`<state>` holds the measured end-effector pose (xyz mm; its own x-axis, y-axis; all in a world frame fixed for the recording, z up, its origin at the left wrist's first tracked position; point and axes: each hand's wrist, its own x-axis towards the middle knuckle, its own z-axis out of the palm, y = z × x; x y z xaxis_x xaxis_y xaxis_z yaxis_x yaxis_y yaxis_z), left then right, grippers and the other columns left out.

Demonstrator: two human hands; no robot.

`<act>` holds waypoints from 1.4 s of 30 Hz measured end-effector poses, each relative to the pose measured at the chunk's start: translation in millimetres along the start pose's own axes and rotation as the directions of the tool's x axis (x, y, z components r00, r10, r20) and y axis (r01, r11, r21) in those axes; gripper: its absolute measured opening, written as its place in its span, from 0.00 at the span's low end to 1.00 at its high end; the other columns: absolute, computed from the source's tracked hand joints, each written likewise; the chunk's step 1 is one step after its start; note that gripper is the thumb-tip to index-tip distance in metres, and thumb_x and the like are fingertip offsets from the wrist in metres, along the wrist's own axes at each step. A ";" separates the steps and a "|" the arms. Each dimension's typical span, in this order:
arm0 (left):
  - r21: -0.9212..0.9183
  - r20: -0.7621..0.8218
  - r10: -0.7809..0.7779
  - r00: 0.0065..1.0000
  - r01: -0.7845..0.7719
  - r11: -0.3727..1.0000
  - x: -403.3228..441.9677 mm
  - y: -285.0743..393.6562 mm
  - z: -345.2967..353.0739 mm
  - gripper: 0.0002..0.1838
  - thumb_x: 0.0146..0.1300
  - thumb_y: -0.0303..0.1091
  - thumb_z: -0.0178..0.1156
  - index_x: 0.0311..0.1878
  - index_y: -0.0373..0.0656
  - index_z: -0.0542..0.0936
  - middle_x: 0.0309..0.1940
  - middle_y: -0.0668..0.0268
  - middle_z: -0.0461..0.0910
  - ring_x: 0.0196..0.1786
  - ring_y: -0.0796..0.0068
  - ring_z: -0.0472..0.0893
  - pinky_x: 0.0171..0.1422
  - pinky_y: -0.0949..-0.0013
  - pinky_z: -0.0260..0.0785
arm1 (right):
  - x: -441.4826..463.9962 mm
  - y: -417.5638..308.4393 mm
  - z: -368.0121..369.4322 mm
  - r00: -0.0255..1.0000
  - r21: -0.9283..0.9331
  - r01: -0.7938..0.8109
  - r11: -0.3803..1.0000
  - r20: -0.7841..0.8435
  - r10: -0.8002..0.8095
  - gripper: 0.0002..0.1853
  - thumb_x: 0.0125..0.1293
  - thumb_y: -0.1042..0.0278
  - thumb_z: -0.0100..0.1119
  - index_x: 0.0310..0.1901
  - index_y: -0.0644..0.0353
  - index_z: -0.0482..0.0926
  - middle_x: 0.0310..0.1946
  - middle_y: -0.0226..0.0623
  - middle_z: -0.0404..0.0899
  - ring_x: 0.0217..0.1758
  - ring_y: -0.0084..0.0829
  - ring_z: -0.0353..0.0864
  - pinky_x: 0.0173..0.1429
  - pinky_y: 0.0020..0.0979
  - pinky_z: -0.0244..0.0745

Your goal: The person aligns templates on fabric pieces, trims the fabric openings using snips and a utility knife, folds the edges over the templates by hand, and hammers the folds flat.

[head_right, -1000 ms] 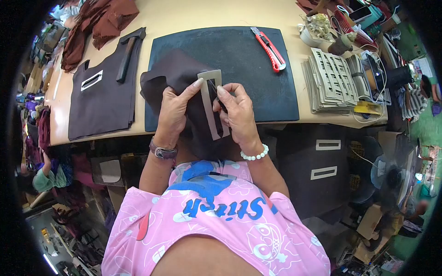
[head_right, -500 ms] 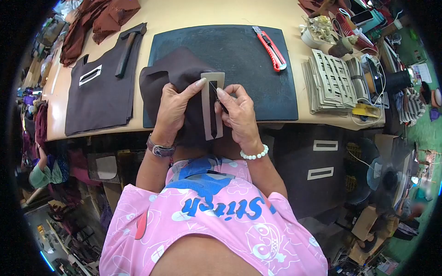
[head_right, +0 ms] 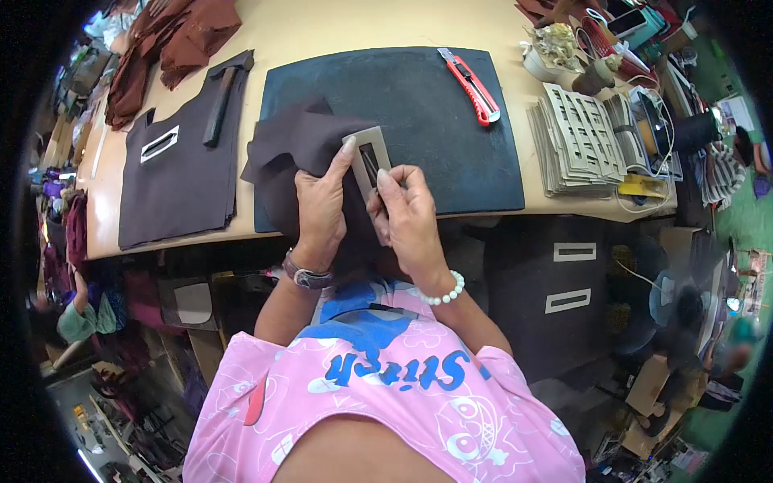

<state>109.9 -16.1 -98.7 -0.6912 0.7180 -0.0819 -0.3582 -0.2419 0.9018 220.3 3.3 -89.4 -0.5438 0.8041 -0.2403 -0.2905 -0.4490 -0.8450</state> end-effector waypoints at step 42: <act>-0.159 0.003 -0.191 0.982 0.189 0.969 4.0 -10.6 0.7 0.09 0.61 0.30 0.63 0.41 0.35 0.80 0.37 0.66 0.81 0.38 0.80 0.80 0.45 0.74 0.72 | 20.6 -6.8 -45.3 0.844 -0.739 0.301 0.602 -0.087 -0.529 0.14 0.68 0.63 0.55 0.47 0.65 0.70 0.26 0.40 0.78 0.29 0.28 0.79 0.33 0.30 0.72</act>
<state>111.3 -10.2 -108.3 -0.6085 0.7527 -0.2512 -0.5770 -0.2024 0.7912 246.7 40.6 -110.3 -0.2373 0.9502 0.2022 0.2434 0.2597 -0.9345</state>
